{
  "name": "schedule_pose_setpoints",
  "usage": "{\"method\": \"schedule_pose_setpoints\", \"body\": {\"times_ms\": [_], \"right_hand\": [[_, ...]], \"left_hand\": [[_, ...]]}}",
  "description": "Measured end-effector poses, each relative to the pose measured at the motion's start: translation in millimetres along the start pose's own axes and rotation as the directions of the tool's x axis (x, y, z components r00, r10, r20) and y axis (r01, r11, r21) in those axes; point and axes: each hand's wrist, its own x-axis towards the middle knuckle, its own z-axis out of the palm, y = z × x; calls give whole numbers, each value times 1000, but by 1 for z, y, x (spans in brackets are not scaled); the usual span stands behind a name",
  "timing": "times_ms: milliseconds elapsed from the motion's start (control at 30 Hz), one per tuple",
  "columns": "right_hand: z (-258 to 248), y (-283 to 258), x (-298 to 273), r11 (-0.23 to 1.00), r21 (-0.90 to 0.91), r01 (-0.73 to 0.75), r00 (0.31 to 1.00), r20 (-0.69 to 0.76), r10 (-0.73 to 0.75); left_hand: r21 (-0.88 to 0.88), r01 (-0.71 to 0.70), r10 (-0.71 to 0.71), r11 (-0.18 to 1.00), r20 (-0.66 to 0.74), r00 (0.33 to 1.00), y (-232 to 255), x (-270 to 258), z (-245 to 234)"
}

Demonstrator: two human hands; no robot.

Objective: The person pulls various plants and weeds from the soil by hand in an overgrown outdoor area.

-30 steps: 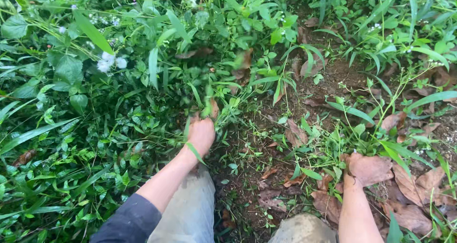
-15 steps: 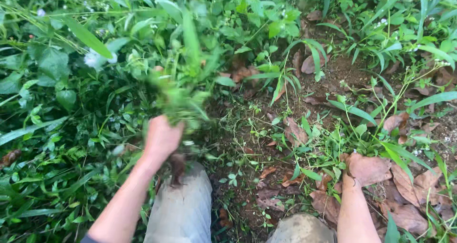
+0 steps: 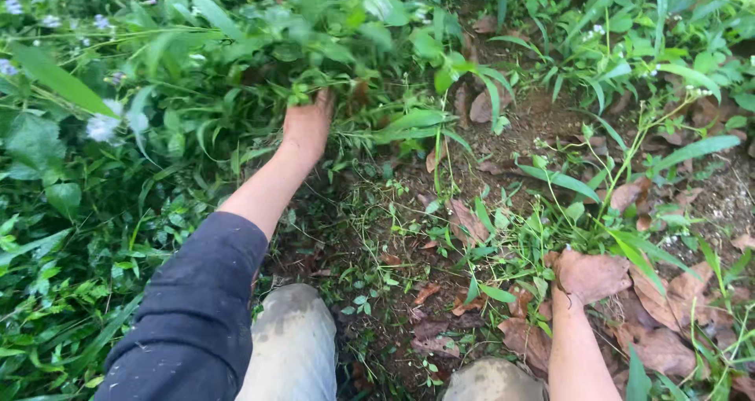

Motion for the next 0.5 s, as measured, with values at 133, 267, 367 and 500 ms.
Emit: {"method": "schedule_pose_setpoints", "body": {"times_ms": [133, 267, 367, 500], "right_hand": [[-24, -9, 5, 982, 147, -116, 964, 255, 76], [-35, -10, 3, 958, 281, -50, 998, 42, 39], [-35, -10, 6, 972, 209, -112, 969, 240, 60], [-27, -7, 3, 966, 251, -59, 991, 135, 25]], "left_hand": [[178, -65, 68, 982, -7, 998, 6, 7, 1], [-69, -313, 301, 947, -145, 942, 21, -60, -4], [-312, -350, 279, 883, -251, 927, 17, -149, -14], [-150, -520, 538, 841, 131, 833, 32, -263, -36]]}}
